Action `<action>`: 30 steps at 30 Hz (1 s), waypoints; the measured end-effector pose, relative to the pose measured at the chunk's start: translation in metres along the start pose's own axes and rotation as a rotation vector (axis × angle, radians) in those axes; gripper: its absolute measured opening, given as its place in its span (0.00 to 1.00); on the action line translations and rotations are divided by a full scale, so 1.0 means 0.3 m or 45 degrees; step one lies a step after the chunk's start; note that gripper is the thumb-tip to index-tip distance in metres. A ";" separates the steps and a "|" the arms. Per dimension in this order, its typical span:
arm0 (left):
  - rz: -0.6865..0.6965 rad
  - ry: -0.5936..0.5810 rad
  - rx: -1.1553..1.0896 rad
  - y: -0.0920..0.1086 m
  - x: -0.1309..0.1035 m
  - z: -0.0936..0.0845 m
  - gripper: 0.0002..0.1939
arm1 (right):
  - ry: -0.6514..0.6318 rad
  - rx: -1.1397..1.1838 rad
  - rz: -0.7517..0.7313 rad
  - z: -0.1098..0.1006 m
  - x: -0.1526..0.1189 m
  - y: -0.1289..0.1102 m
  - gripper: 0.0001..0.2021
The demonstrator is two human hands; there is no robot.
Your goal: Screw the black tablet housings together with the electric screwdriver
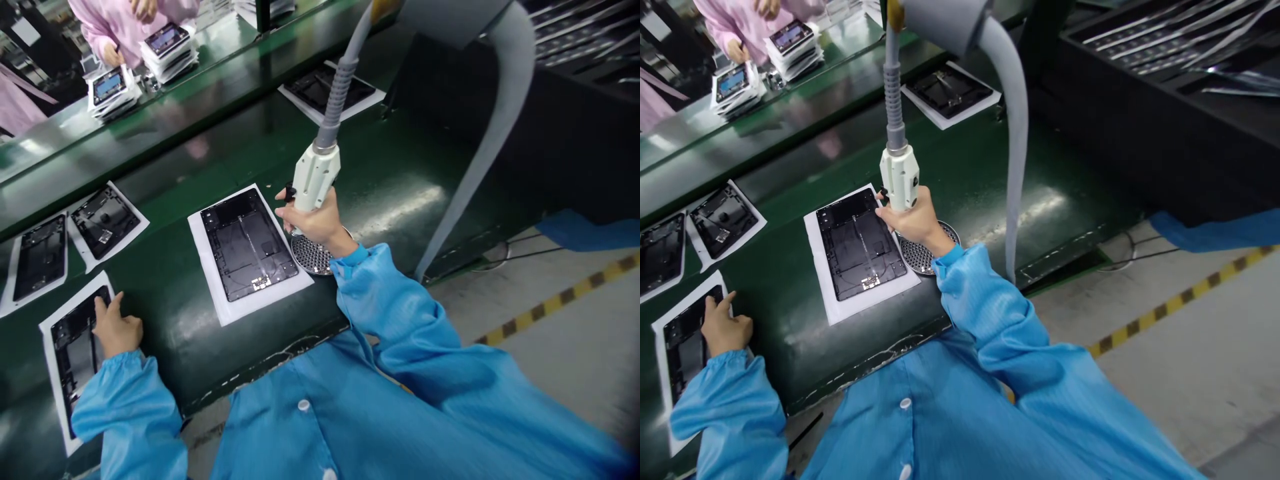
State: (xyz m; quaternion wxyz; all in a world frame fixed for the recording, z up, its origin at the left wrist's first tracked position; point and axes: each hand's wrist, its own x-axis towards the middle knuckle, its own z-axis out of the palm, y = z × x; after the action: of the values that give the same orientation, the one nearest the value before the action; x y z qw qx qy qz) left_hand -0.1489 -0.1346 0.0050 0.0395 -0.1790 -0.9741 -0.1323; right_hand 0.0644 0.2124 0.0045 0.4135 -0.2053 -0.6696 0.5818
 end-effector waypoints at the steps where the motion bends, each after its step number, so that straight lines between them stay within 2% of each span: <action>1: 0.016 0.033 0.024 0.001 -0.001 -0.002 0.29 | -0.001 -0.003 -0.005 -0.002 0.001 -0.002 0.10; 4: 0.123 0.215 0.011 0.053 -0.023 0.002 0.22 | 0.022 0.014 -0.049 -0.004 -0.005 -0.026 0.10; 6: 0.170 0.244 -0.096 0.128 -0.048 0.018 0.20 | 0.051 0.086 -0.096 0.007 -0.021 -0.053 0.12; 8: 0.131 0.074 -0.216 0.225 -0.072 0.044 0.20 | 0.017 0.200 -0.113 0.034 -0.049 -0.082 0.13; 11: 0.160 -0.323 -0.314 0.371 -0.093 0.085 0.21 | -0.178 0.313 -0.031 0.098 -0.109 -0.110 0.14; 14: 0.195 -0.446 -0.187 0.470 -0.105 0.106 0.22 | -0.364 0.282 0.097 0.159 -0.167 -0.122 0.17; 17: 0.212 -0.485 -0.145 0.501 -0.113 0.108 0.22 | -0.496 0.210 0.199 0.190 -0.200 -0.129 0.19; 23: 0.237 -0.521 -0.225 0.487 -0.118 0.108 0.22 | -0.602 0.175 0.303 0.187 -0.214 -0.123 0.21; 30: 0.185 -0.538 -0.280 0.503 -0.125 0.107 0.18 | -0.698 0.040 0.235 0.168 -0.237 -0.097 0.15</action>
State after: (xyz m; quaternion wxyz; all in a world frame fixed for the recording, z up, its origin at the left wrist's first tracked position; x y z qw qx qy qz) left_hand -0.0607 -0.0028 0.0062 -0.1752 -0.2755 -0.9251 -0.1940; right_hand 0.0713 0.1209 0.0106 0.1654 -0.0939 -0.7258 0.6611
